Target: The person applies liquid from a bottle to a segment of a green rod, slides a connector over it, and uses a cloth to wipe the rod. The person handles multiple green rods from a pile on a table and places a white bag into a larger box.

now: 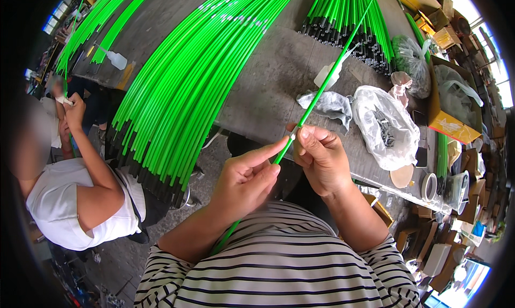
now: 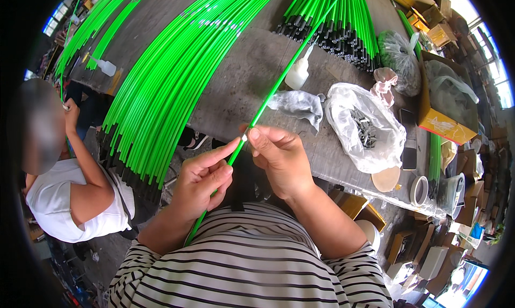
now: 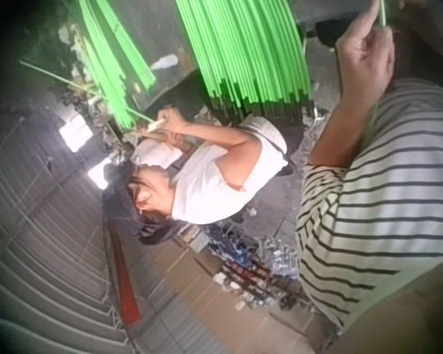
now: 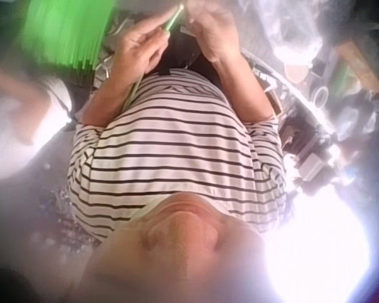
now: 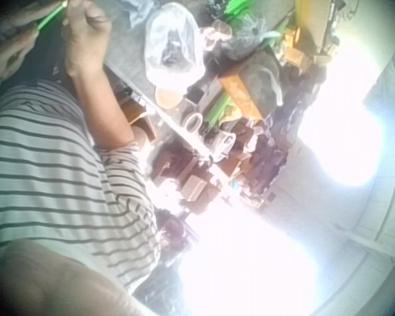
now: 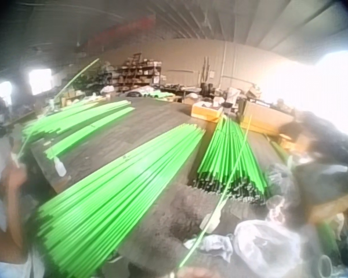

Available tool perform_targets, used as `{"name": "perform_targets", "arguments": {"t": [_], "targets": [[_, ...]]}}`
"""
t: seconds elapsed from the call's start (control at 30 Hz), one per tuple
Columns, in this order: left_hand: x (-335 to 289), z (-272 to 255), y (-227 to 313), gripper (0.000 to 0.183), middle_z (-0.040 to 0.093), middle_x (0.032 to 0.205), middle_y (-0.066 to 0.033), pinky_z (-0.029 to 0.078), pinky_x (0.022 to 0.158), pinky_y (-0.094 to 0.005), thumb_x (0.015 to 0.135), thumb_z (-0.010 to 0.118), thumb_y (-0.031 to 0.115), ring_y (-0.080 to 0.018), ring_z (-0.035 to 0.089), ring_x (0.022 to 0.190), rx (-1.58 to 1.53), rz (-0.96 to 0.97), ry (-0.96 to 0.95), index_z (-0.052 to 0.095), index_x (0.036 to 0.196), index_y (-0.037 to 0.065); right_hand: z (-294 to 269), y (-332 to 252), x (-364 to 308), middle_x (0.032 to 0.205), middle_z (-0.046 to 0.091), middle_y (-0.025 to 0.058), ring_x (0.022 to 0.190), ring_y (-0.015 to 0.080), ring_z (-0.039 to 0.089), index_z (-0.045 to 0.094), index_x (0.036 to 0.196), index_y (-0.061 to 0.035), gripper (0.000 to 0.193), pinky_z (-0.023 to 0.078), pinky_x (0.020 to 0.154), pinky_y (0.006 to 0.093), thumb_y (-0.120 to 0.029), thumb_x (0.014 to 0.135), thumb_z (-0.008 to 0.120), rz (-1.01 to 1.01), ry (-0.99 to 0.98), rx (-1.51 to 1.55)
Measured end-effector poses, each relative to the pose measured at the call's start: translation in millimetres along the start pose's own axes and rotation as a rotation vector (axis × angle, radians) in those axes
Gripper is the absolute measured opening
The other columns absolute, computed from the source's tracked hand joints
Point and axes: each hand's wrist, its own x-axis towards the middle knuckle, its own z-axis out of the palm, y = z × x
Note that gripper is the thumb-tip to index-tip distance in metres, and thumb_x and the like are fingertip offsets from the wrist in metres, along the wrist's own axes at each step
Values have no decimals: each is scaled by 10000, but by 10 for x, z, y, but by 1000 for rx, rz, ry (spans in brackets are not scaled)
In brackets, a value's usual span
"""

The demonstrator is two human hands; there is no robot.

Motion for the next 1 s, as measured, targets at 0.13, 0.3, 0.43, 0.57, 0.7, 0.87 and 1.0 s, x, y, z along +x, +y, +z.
{"name": "perform_targets", "arguments": {"t": [0.13,0.3,0.43,0.57,0.7,0.87,1.0], "targets": [[-4,19,-4,387,421,514,15,217,323,-172,877,449,18,-26,304,350,3,-20,30,429,1262,44,-23,6,8,613,466,-39,515,34,334,648,866,-7,202,245,451,183,-198,800,650,9,-9,0],[-10,21,-41,378,420,497,16,214,323,-174,876,456,25,-29,311,350,-8,-18,33,440,1254,43,-35,22,-13,619,480,-30,522,36,350,646,868,-9,201,250,453,185,-198,799,650,8,8,-46],[-16,4,2,390,433,575,53,266,433,-163,865,493,20,-6,343,480,-51,-90,18,454,1252,63,-26,57,-30,645,511,-13,540,43,376,643,857,-3,187,272,469,184,-182,805,642,34,-16,20],[-24,17,-21,384,394,571,69,249,431,-168,869,478,9,-3,323,479,-66,-88,27,451,1251,47,-41,75,2,695,557,15,562,56,406,637,839,2,168,307,501,190,-164,811,632,41,-45,41],[-19,20,-14,384,370,572,76,235,431,-172,871,467,-1,-4,304,480,-78,-70,30,447,1252,39,-35,58,30,722,577,32,569,61,418,636,828,-4,155,321,518,193,-158,809,632,47,-86,102],[-17,20,-30,385,366,564,62,223,401,-173,877,457,14,-13,286,453,-172,-103,24,436,1260,43,-57,40,42,739,586,40,555,58,401,631,814,-9,150,319,512,196,-159,814,627,20,-49,183],[9,18,-61,383,365,536,41,206,337,-174,883,457,38,-24,276,397,-165,-104,27,426,1266,44,-77,32,82,687,559,8,548,45,394,614,827,-24,168,309,488,190,-191,836,604,-31,-49,141]]}}
